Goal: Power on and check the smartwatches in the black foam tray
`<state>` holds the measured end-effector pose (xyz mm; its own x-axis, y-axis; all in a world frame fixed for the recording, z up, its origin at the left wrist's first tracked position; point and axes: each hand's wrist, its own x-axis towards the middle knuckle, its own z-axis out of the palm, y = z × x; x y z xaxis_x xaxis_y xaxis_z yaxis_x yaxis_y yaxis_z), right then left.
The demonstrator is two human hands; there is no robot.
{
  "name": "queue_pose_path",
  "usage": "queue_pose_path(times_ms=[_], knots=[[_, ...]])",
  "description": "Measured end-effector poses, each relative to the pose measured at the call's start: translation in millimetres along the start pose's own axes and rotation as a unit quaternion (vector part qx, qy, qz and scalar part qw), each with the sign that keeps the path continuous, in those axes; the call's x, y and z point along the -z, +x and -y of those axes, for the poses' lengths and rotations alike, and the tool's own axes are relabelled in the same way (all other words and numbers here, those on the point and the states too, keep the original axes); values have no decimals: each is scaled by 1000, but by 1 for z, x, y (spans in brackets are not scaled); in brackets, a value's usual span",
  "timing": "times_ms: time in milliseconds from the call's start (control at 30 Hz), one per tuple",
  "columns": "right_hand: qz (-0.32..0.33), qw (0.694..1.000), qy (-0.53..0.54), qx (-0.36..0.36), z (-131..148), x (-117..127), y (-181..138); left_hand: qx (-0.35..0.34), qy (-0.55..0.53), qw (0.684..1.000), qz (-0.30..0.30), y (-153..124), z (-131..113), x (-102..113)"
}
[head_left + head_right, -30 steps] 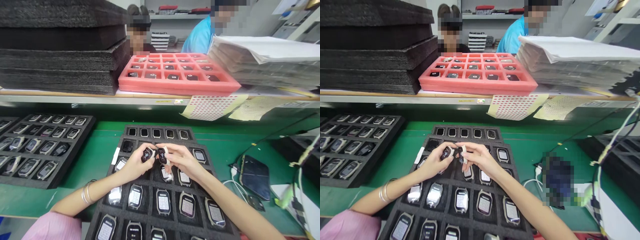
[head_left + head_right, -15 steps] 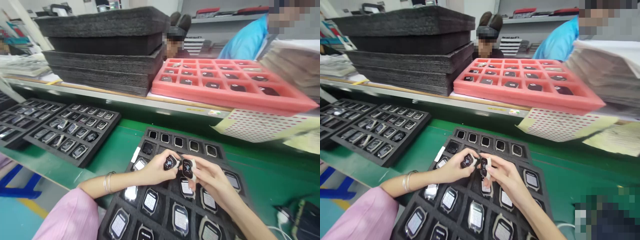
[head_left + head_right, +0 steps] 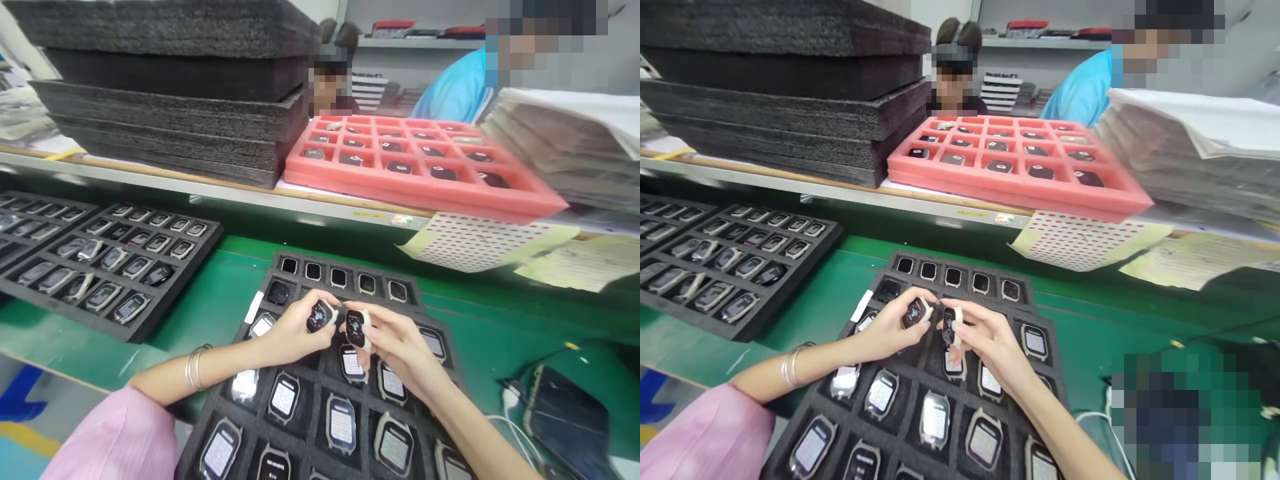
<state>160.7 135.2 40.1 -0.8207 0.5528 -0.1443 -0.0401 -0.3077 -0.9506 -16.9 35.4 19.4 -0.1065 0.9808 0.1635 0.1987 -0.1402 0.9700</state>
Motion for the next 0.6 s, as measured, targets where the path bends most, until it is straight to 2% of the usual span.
queue_pose_path(times_ms=[200,300,467,600], knots=[[2,1000,10,6,1,-2,-4,-3,11,1000,-6,-2,-3,1],[14,1000,14,4,0,-3,-5,23,-9,1000,-1,-3,-3,0],[14,999,36,-11,-1,3,-5,93,-142,985,44,-3,2,-2],[14,999,37,-27,-2,5,-5,129,-270,954,24,-2,8,-5]])
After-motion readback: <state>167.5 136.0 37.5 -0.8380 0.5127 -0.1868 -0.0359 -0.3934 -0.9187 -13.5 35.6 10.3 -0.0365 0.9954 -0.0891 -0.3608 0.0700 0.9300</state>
